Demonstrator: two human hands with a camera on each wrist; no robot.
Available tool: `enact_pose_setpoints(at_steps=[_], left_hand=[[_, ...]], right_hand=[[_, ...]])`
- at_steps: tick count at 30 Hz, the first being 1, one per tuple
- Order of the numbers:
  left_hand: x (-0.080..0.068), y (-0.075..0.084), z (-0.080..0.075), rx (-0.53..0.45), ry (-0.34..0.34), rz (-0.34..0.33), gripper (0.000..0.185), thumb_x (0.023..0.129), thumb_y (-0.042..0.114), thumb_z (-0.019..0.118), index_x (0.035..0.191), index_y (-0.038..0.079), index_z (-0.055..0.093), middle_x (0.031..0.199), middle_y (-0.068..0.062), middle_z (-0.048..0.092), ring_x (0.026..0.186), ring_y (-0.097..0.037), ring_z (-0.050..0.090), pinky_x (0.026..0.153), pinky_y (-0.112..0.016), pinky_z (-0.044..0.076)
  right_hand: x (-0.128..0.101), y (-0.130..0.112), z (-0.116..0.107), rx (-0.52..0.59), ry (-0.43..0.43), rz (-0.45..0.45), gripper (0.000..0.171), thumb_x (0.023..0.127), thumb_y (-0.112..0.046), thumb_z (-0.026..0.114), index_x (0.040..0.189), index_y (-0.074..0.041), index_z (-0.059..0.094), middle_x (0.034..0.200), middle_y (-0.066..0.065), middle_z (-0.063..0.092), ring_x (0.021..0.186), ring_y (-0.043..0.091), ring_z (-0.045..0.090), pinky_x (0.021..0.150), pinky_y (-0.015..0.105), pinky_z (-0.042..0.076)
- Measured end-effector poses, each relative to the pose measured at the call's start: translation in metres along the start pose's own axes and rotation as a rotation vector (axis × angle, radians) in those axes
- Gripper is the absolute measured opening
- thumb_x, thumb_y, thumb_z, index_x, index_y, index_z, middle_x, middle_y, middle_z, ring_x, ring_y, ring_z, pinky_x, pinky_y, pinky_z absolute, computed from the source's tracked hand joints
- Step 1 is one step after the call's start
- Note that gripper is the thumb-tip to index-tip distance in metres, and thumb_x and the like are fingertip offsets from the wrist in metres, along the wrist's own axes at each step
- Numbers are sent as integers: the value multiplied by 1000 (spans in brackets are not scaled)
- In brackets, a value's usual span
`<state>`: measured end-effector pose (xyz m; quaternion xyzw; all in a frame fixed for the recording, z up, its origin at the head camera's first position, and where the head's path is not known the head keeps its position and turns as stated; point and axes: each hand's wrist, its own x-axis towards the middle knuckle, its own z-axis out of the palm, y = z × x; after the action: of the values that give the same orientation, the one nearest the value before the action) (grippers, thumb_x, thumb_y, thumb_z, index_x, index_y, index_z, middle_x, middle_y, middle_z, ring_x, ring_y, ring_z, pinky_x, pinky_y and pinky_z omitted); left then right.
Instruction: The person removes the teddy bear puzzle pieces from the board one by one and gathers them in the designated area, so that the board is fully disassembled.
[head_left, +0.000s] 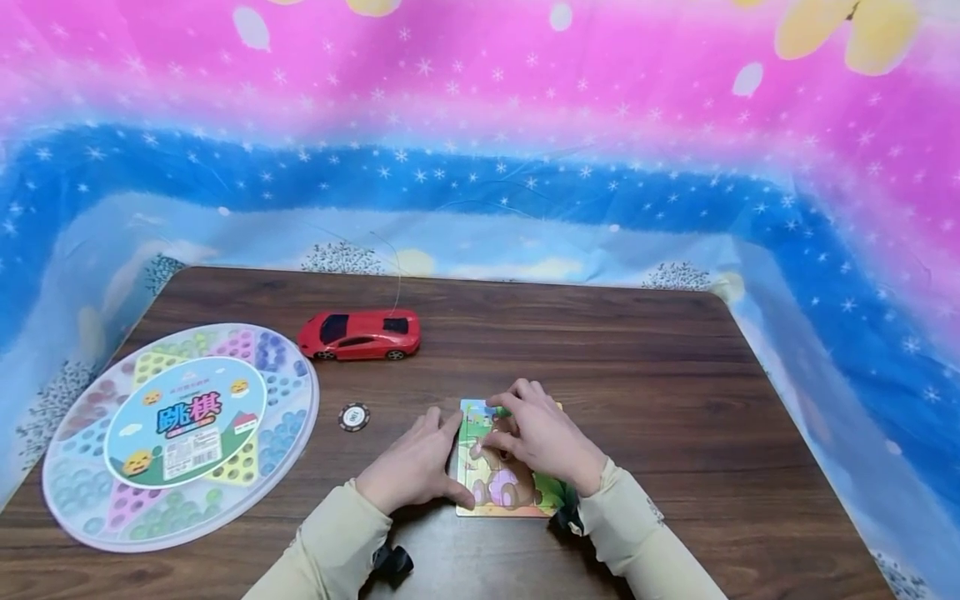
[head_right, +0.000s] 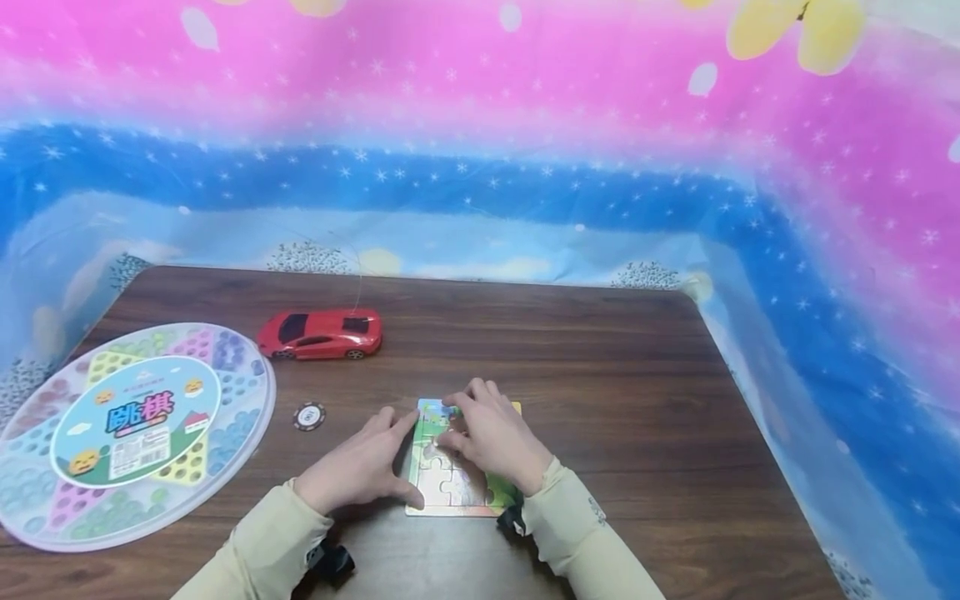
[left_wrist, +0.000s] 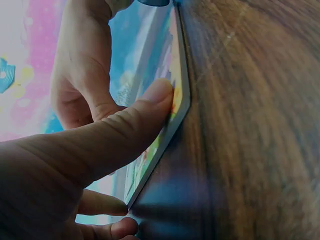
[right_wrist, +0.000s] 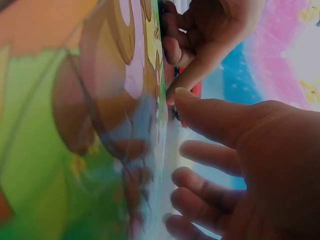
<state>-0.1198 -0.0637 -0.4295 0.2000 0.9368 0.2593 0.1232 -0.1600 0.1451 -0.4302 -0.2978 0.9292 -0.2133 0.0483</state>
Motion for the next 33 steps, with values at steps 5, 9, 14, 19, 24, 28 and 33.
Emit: enact_pose_setpoints(at_steps=[5, 9, 14, 19, 24, 28, 33], left_hand=[[1, 1, 2, 13, 25, 4, 110, 57, 48, 90, 141, -3, 43, 97, -9, 44, 85, -23, 44, 80, -42, 45], [1, 1, 2, 13, 32, -5, 111, 56, 48, 91, 141, -3, 42, 102, -12, 46, 90, -25, 47, 84, -44, 46], [1, 2, 2, 12, 36, -5, 117, 54, 49, 91, 143, -6, 38, 106, -15, 48, 93, -26, 48, 86, -44, 46], [1, 1, 3, 19, 45, 14, 117, 53, 49, 92, 142, -7, 40, 102, -14, 48, 90, -25, 48, 85, -43, 45], [3, 1, 5, 42, 56, 26, 118, 52, 51, 91, 140, -8, 41, 98, -13, 47, 89, -26, 48, 85, -42, 45], [3, 1, 5, 53, 57, 32, 118, 52, 52, 91, 140, -8, 41, 98, -12, 47, 88, -25, 47, 85, -42, 44], [3, 1, 5, 50, 55, 30, 119, 52, 52, 91, 141, -8, 41, 97, -12, 47, 87, -25, 47, 84, -42, 44]], right_hand=[[1, -1, 2, -8, -12, -26, 45, 88, -38, 71, 123, -10, 64, 105, 2, 52, 90, 16, 45, 82, 38, 40], [2, -2, 2, -19, -12, -27, 44, 88, -37, 71, 121, -9, 64, 104, 2, 52, 88, 16, 45, 81, 38, 39], [4, -1, 4, -31, -12, -20, 41, 88, -36, 71, 118, -9, 65, 101, 2, 51, 86, 15, 44, 80, 37, 39], [4, -1, 6, -47, -2, -9, 39, 88, -38, 71, 116, -11, 67, 99, 0, 50, 84, 15, 43, 79, 35, 39], [4, -1, 8, -89, 27, -24, 38, 87, -38, 71, 116, -13, 67, 99, -1, 50, 83, 15, 43, 75, 33, 40], [4, 0, 9, -116, 50, -39, 38, 87, -39, 71, 116, -14, 67, 99, -1, 50, 83, 16, 44, 74, 32, 40], [3, -2, 10, -152, 54, -46, 38, 87, -38, 71, 115, -13, 68, 96, -1, 49, 80, 15, 42, 72, 30, 39]])
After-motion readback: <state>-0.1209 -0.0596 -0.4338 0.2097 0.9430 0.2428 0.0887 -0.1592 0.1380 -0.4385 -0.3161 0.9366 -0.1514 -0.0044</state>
